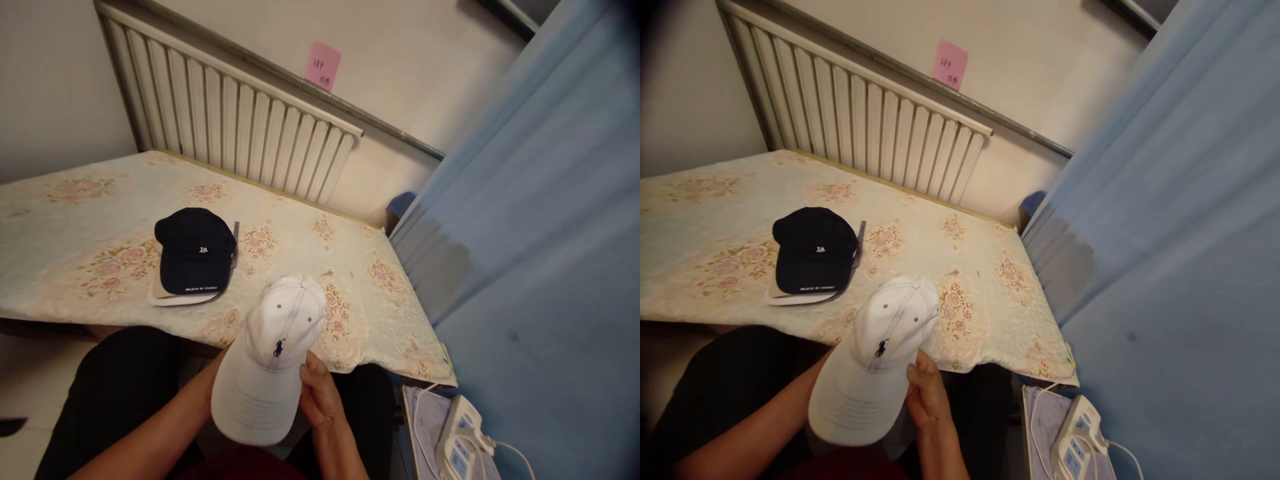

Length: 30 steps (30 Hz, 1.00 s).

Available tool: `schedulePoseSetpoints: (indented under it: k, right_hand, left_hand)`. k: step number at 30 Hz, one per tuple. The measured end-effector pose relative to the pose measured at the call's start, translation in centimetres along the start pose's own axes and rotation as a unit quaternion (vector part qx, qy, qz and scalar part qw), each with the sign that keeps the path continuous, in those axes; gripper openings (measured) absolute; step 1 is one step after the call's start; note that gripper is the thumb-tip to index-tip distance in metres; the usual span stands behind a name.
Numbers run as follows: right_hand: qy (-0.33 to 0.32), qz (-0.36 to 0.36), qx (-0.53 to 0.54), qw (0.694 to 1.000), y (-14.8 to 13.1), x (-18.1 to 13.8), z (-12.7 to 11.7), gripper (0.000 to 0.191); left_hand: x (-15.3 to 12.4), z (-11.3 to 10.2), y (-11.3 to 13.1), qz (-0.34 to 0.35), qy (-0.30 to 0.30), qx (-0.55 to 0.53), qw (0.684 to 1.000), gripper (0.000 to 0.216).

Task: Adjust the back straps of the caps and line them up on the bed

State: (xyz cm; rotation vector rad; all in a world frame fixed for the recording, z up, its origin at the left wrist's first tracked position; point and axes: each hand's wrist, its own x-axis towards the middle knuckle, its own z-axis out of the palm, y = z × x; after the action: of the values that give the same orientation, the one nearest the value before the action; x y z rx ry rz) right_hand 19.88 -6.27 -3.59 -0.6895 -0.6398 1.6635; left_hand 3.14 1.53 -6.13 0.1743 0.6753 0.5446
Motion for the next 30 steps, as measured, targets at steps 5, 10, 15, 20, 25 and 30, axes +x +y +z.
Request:
schedulePoseSetpoints:
  k: [5,10,15,20,25,30]
  right_hand:
    - [0.026,-0.023,-0.018,0.999,-1.0,0.3,-1.5,0.051]
    - [0.041,-0.033,-0.038,0.998,-1.4,0.6,-3.1,0.053]
    - [0.080,-0.049,-0.049,0.994,-1.0,0.9,-5.5,0.045]
    - [0.132,-0.050,-0.038,0.989,-0.3,1.4,-7.6,0.028]
    - [0.167,-0.068,-0.004,0.984,-0.3,2.0,-7.7,0.031]
    - [0.188,-0.070,0.013,0.980,-0.8,3.4,-7.8,0.025]
  left_hand:
    - [0.5,0.7,2.0,-0.046,-0.040,-0.038,0.997,0.036]
    - [0.9,0.4,3.3,0.044,-0.038,-0.025,0.998,0.030]
    - [1.8,0.7,2.7,0.161,-0.013,0.043,0.986,0.027]
    - [2.4,1.3,2.3,0.185,-0.012,0.053,0.981,0.025]
    - [3.6,1.9,2.7,0.172,0.010,0.050,0.984,0.022]
    - [5.9,1.9,3.7,0.147,0.040,0.039,0.987,0.023]
